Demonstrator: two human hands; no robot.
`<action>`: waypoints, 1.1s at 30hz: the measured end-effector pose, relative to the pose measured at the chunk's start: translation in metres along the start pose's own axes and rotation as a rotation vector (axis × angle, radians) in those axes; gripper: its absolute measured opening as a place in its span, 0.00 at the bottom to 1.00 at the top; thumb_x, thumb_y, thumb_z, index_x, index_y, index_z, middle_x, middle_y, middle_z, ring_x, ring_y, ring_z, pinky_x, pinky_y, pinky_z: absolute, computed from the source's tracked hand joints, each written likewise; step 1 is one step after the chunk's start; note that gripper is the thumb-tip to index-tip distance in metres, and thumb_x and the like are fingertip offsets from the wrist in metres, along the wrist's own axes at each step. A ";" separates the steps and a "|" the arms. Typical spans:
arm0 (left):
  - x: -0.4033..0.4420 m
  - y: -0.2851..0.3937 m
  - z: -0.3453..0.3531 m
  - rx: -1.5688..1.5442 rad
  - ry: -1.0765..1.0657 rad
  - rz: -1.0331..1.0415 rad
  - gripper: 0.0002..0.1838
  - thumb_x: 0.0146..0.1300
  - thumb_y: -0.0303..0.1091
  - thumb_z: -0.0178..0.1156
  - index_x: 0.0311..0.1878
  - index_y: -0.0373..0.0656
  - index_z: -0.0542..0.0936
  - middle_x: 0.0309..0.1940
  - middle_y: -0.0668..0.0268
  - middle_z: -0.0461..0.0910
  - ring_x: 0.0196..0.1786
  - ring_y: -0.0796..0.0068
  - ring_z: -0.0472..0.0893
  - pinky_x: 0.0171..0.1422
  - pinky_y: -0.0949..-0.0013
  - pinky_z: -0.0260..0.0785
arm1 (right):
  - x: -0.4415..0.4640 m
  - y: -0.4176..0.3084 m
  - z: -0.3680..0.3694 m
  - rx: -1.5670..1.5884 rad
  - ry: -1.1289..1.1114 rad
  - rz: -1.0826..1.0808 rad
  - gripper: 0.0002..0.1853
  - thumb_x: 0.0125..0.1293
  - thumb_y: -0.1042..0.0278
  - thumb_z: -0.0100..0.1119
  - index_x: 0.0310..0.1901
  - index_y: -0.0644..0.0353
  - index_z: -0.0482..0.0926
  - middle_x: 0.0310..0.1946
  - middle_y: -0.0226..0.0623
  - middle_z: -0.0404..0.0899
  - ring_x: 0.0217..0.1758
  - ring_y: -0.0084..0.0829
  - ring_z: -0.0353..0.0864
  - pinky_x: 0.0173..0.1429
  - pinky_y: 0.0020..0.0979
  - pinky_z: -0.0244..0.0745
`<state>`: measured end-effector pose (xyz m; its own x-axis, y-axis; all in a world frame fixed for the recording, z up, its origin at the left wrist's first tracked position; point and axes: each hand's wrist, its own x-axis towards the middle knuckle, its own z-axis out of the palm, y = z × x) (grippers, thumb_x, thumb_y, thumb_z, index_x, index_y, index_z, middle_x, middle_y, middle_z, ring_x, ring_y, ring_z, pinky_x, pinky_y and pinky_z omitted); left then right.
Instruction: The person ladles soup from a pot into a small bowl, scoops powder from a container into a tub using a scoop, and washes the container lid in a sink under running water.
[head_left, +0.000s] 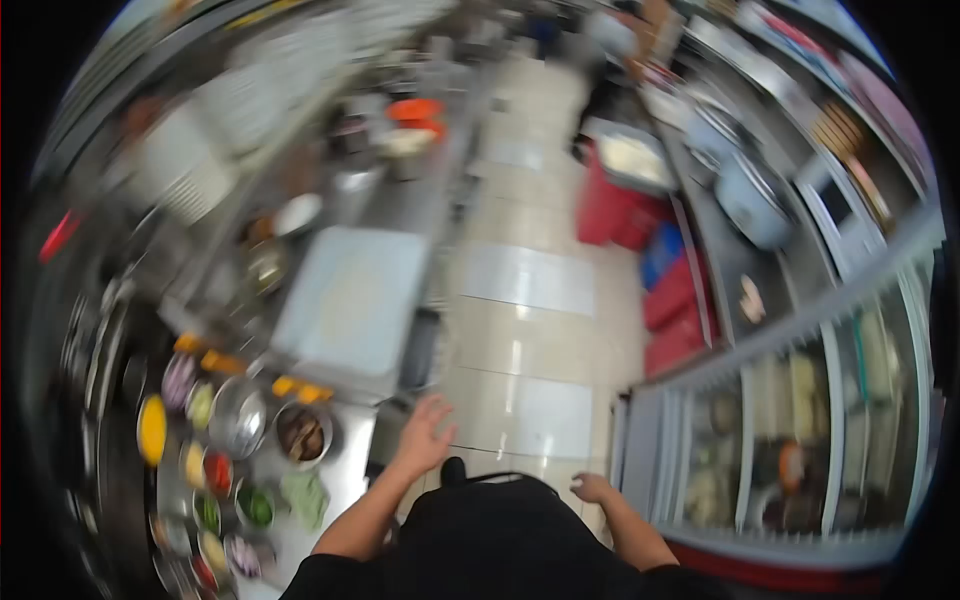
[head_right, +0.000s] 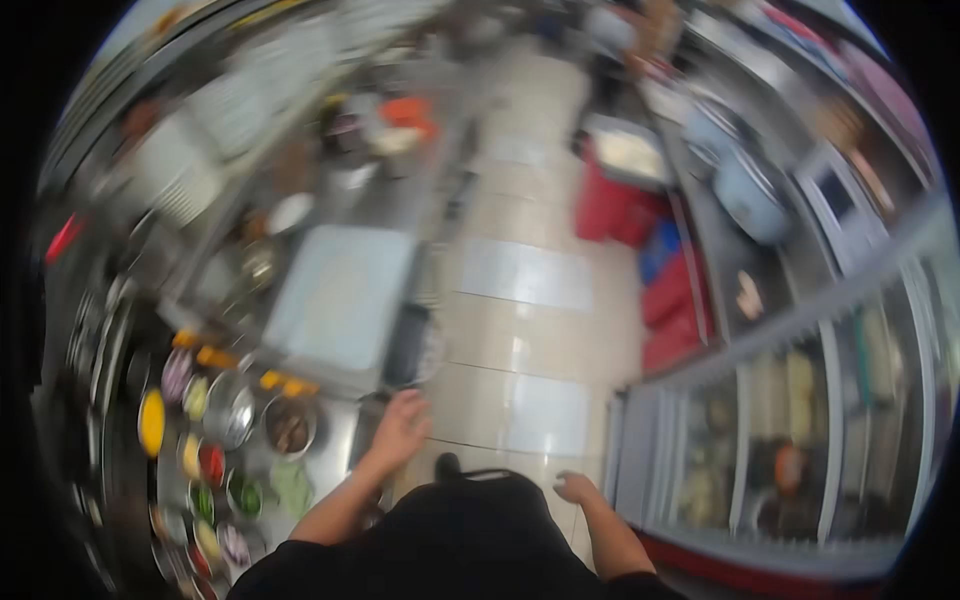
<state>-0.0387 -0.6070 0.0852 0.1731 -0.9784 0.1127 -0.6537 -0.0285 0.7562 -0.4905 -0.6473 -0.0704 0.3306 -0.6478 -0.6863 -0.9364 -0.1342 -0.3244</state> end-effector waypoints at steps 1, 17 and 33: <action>0.026 0.004 0.007 -0.024 -0.063 0.017 0.19 0.62 0.36 0.65 0.57 0.43 0.81 0.66 0.51 0.70 0.67 0.48 0.73 0.69 0.56 0.68 | -0.012 0.001 -0.006 0.136 0.042 0.091 0.28 0.62 0.50 0.60 0.60 0.59 0.79 0.55 0.52 0.82 0.59 0.50 0.80 0.65 0.42 0.74; 0.304 0.078 0.158 0.076 -0.400 -0.024 0.20 0.64 0.40 0.64 0.57 0.44 0.81 0.67 0.50 0.69 0.56 0.46 0.80 0.64 0.53 0.72 | 0.114 0.164 -0.122 0.330 -0.251 0.132 0.29 0.60 0.45 0.59 0.54 0.61 0.83 0.58 0.51 0.80 0.62 0.49 0.78 0.68 0.42 0.71; 0.697 0.004 0.137 0.090 -0.284 0.007 0.18 0.64 0.40 0.64 0.55 0.44 0.81 0.64 0.50 0.72 0.59 0.46 0.78 0.63 0.53 0.73 | 0.456 0.194 -0.442 0.881 0.045 0.342 0.15 0.65 0.61 0.62 0.47 0.61 0.84 0.32 0.36 0.85 0.30 0.30 0.84 0.35 0.33 0.80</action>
<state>-0.0213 -1.3167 0.0785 -0.0366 -0.9964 -0.0767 -0.7187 -0.0272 0.6948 -0.5732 -1.3006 -0.1586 0.0324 -0.5778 -0.8155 -0.5491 0.6715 -0.4976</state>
